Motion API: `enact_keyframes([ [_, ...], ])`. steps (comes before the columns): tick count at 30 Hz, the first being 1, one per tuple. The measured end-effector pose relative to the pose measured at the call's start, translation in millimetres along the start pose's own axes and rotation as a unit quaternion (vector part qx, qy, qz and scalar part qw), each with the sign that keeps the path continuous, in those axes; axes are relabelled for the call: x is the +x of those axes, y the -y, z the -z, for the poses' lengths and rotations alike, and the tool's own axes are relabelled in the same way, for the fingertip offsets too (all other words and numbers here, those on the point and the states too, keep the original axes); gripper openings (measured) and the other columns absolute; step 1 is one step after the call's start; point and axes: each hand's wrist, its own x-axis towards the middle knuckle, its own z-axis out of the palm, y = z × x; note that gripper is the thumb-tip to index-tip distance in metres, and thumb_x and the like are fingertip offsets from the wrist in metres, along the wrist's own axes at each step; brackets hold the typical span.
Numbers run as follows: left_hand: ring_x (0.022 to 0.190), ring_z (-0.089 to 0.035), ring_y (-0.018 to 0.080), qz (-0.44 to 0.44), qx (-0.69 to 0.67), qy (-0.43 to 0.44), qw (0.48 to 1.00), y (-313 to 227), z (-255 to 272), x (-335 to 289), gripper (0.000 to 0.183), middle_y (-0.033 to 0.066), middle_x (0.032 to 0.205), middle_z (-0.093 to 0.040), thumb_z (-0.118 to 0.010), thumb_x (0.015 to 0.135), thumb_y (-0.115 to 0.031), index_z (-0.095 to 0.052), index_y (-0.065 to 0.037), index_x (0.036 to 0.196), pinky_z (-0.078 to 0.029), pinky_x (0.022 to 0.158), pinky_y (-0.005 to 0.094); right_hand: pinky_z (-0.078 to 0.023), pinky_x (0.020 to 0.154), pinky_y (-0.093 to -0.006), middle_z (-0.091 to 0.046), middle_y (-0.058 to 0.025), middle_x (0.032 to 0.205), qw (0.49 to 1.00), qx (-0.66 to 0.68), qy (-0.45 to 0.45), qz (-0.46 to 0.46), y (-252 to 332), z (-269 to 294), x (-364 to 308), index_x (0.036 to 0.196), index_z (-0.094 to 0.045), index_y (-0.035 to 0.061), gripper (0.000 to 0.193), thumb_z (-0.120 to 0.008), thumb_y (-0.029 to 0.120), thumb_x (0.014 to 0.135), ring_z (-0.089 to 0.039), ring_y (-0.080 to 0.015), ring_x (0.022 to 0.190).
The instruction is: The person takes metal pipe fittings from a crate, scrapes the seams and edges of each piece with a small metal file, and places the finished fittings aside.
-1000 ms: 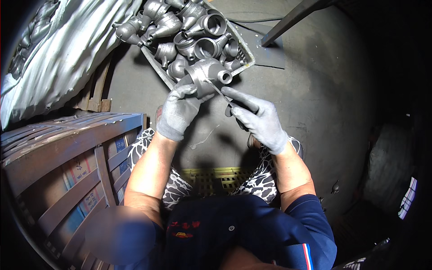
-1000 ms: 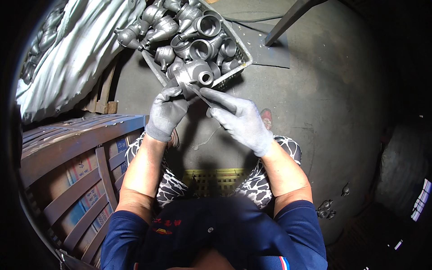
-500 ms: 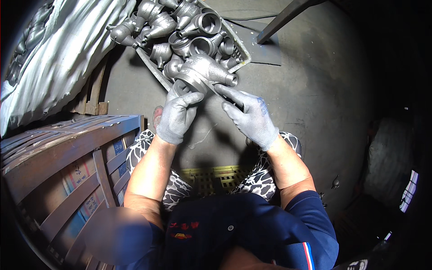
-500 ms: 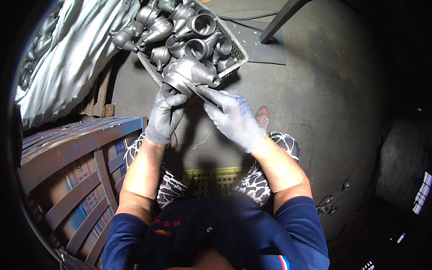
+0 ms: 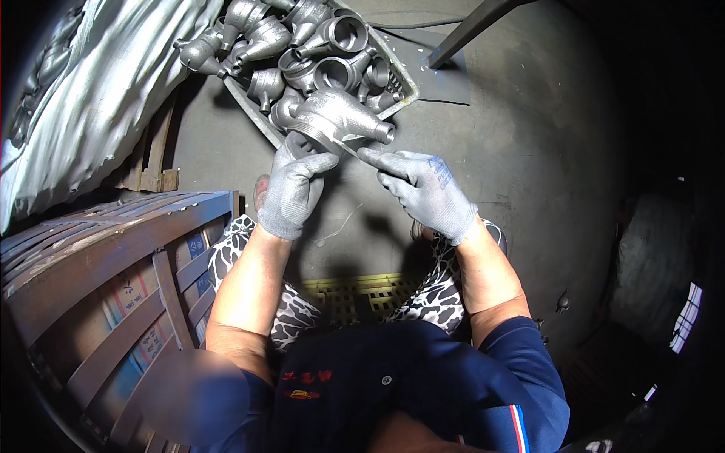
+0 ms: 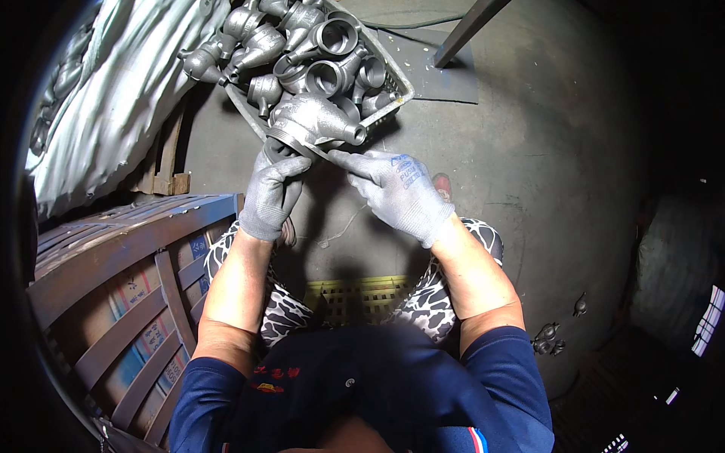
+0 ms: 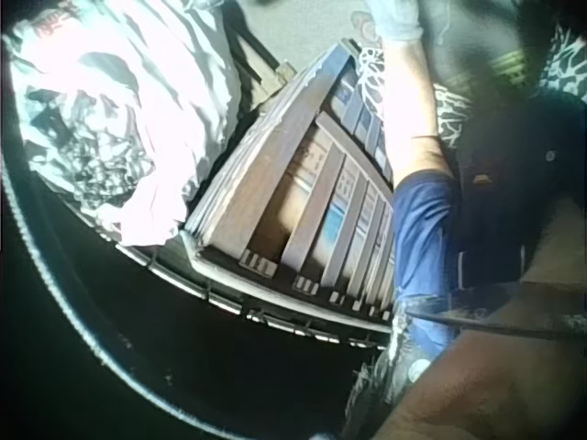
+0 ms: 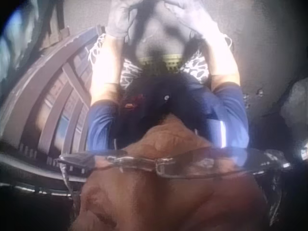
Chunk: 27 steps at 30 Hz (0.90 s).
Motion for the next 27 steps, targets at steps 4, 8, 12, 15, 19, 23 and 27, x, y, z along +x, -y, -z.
enact_keyframes([
  [4, 0.113, -0.052, 0.0183, 0.006, 0.028, 0.017, 0.999, -3, 1, 0, 0.05, 0.0087, 0.119, -0.056, -0.055, 0.073, 0.009, -0.048, 0.002, 0.122, -0.038, 0.1, 0.0293, -0.047, 0.069, -0.0255, -0.062, -0.0081, 0.083, 0.978, 0.173, 0.046, -0.104, -5, 10, 3, 0.123, -0.06, 0.0078, 0.037, -0.055, 0.003, 0.086, -0.054, -0.0105, 0.071],
  [8, 0.113, -0.053, 0.0182, -0.014, 0.034, 0.025, 0.999, -4, 2, 2, 0.049, 0.0089, 0.118, -0.057, -0.055, 0.074, 0.008, -0.049, 0.002, 0.122, -0.039, 0.099, 0.0298, -0.047, 0.068, -0.0264, -0.061, -0.0092, 0.079, 0.965, 0.218, 0.03, -0.139, -7, 4, -2, 0.123, -0.06, 0.0088, 0.038, -0.054, 0.003, 0.086, -0.053, -0.0113, 0.068],
  [12, 0.112, -0.053, 0.0179, -0.028, 0.057, -0.005, 0.998, -2, 2, -2, 0.047, 0.0091, 0.118, -0.057, -0.057, 0.074, 0.008, -0.05, 0.002, 0.121, -0.04, 0.099, 0.0303, -0.048, 0.069, -0.0286, -0.062, -0.0135, 0.08, 0.995, 0.068, -0.05, -0.047, -1, -8, -1, 0.123, -0.06, 0.011, 0.04, -0.054, 0.002, 0.085, -0.056, -0.0151, 0.068],
  [15, 0.112, -0.053, 0.0177, -0.028, 0.084, -0.005, 0.996, -2, 5, -2, 0.047, 0.0089, 0.118, -0.057, -0.057, 0.075, 0.008, -0.05, 0.002, 0.12, -0.04, 0.098, 0.0304, -0.049, 0.07, -0.0311, -0.062, -0.0165, 0.082, 0.997, 0.024, -0.068, -0.005, -1, -11, -1, 0.123, -0.06, 0.0133, 0.042, -0.055, 0.001, 0.084, -0.058, -0.0209, 0.068],
  [19, 0.111, -0.053, 0.0173, -0.02, 0.098, -0.004, 0.995, 0, 7, -2, 0.047, 0.0087, 0.118, -0.057, -0.057, 0.075, 0.007, -0.05, 0.002, 0.121, -0.039, 0.098, 0.0301, -0.05, 0.07, -0.0327, -0.062, -0.0164, 0.082, 0.999, 0.023, -0.045, -0.016, -1, -4, -1, 0.124, -0.06, 0.0139, 0.044, -0.057, 0.0, 0.082, -0.059, -0.0259, 0.07],
  [23, 0.11, -0.053, 0.0168, -0.03, 0.119, 0.007, 0.992, 0, 4, -2, 0.046, 0.0079, 0.117, -0.057, -0.057, 0.075, 0.005, -0.05, 0.002, 0.121, -0.04, 0.098, 0.0296, -0.05, 0.068, -0.0311, -0.063, -0.0155, 0.082, 0.996, -0.04, -0.085, 0.005, -3, -11, -3, 0.124, -0.06, 0.0145, 0.045, -0.055, -0.001, 0.082, -0.06, -0.0224, 0.069],
  [27, 0.111, -0.052, 0.0165, -0.015, 0.109, 0.001, 0.994, 2, 2, -2, 0.048, 0.0079, 0.117, -0.056, -0.057, 0.075, 0.004, -0.05, 0.002, 0.122, -0.04, 0.098, 0.0296, -0.05, 0.069, -0.0318, -0.064, -0.0153, 0.086, 0.998, -0.015, -0.055, 0.008, -5, -4, -3, 0.124, -0.06, 0.0139, 0.045, -0.055, -0.001, 0.082, -0.061, -0.0241, 0.071],
])
